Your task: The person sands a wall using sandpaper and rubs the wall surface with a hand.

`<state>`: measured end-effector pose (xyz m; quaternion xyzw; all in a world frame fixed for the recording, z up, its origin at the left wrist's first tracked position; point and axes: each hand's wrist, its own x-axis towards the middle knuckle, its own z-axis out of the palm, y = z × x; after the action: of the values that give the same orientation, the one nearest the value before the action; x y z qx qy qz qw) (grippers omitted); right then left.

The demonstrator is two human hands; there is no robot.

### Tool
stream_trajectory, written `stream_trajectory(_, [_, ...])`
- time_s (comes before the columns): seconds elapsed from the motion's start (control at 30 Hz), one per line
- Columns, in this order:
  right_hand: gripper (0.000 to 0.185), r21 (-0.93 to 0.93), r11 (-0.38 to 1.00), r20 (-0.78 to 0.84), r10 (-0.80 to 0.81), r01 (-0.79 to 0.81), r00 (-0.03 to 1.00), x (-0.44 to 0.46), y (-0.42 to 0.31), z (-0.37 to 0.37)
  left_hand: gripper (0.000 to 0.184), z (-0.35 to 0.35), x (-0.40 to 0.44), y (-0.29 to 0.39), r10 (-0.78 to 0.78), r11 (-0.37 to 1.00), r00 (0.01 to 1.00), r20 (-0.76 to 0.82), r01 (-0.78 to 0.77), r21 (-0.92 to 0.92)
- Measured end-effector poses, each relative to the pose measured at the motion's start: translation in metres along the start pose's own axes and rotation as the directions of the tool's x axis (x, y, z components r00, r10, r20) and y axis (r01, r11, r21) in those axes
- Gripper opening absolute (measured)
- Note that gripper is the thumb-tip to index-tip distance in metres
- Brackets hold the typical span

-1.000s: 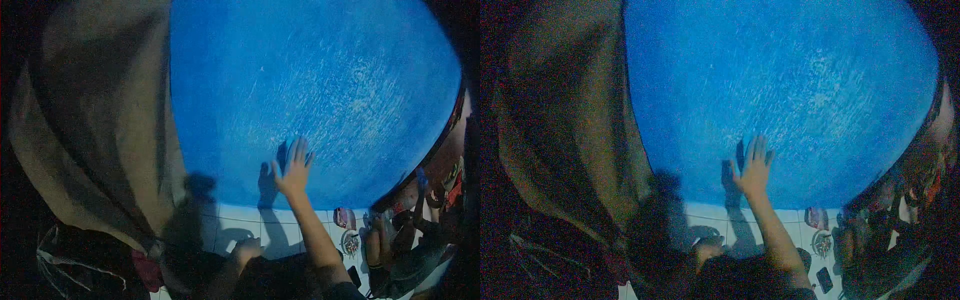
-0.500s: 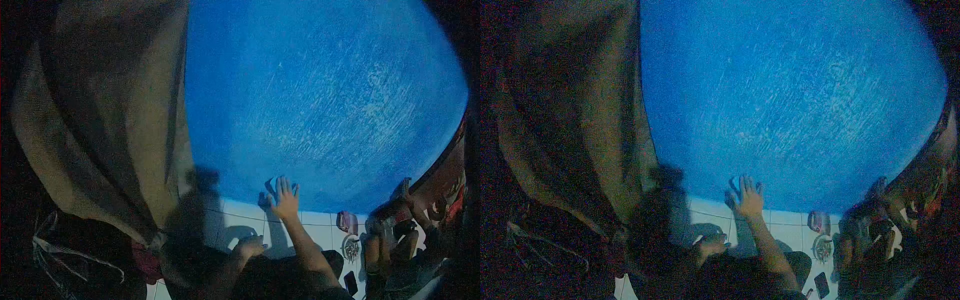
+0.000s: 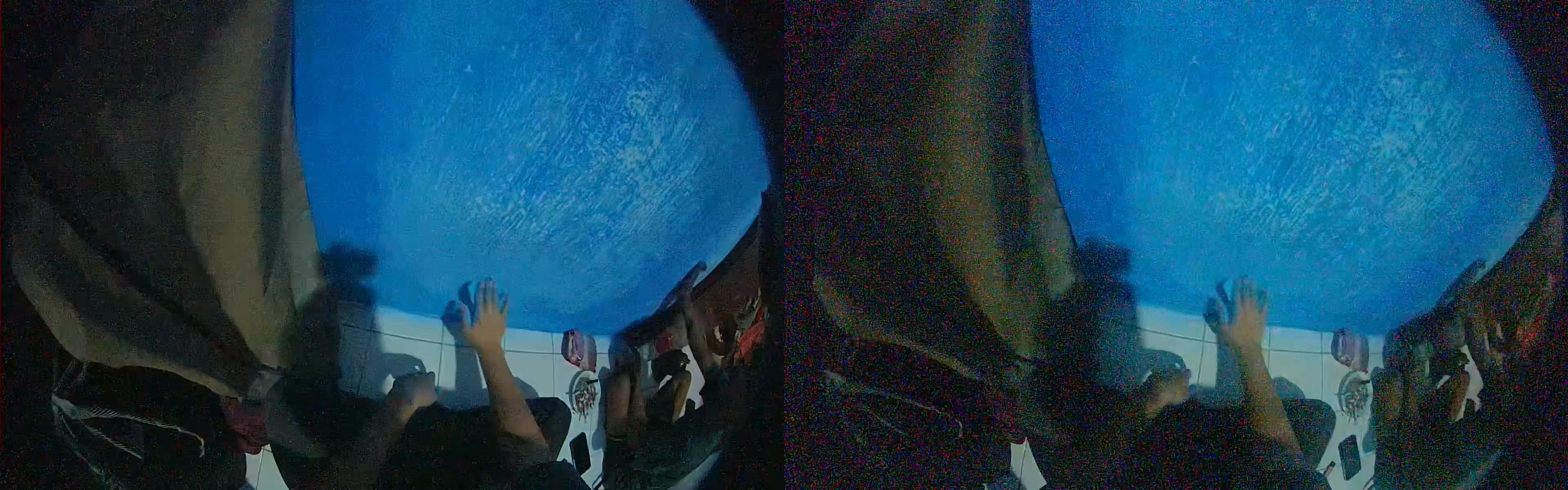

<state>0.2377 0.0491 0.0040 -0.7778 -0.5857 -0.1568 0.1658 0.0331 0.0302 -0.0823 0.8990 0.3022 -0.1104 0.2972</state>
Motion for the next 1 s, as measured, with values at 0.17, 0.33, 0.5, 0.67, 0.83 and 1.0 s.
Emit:
stream_trajectory(0.17, [0.078, -0.007, 0.965, -0.241, 0.251, -0.261, 0.937, -0.014, 0.045, 0.009, 0.048, 0.004, -0.006, 0.002, 0.097, 0.995, 0.995, -0.018, -0.096, 0.018])
stream_trajectory(0.33, [0.092, 0.520, 0.795, -0.282, 0.505, -0.313, 0.815, 0.030, -0.016, 0.009, 0.049, 0.001, 0.000, 0.002, 0.124, 0.992, 0.992, 0.013, -0.124, 0.011])
stream_trajectory(0.5, [0.091, 0.467, 0.883, -0.195, 0.164, -0.056, 0.967, 0.049, -0.101, -0.042, 0.048, 0.005, 0.000, -0.008, 0.106, 0.994, 0.994, 0.006, -0.106, 0.000])
stream_trajectory(0.67, [0.101, 0.940, 0.157, 0.031, 0.846, -0.304, 0.532, 0.093, -0.063, -0.098, 0.048, 0.015, -0.011, -0.014, 0.108, 0.994, 0.994, -0.022, -0.108, -0.001])
stream_trajectory(0.83, [0.100, 0.986, 0.035, 0.032, 0.923, -0.166, 0.383, 0.106, -0.020, -0.118, 0.047, 0.018, -0.005, -0.019, 0.116, 0.993, 0.992, -0.042, -0.116, -0.003])
stream_trajectory(1.0, [0.088, 0.688, 0.703, -0.316, 0.512, -0.179, 0.799, 0.087, -0.112, -0.077, 0.047, 0.011, -0.004, -0.022, 0.092, 0.996, 0.995, -0.046, -0.093, -0.007])
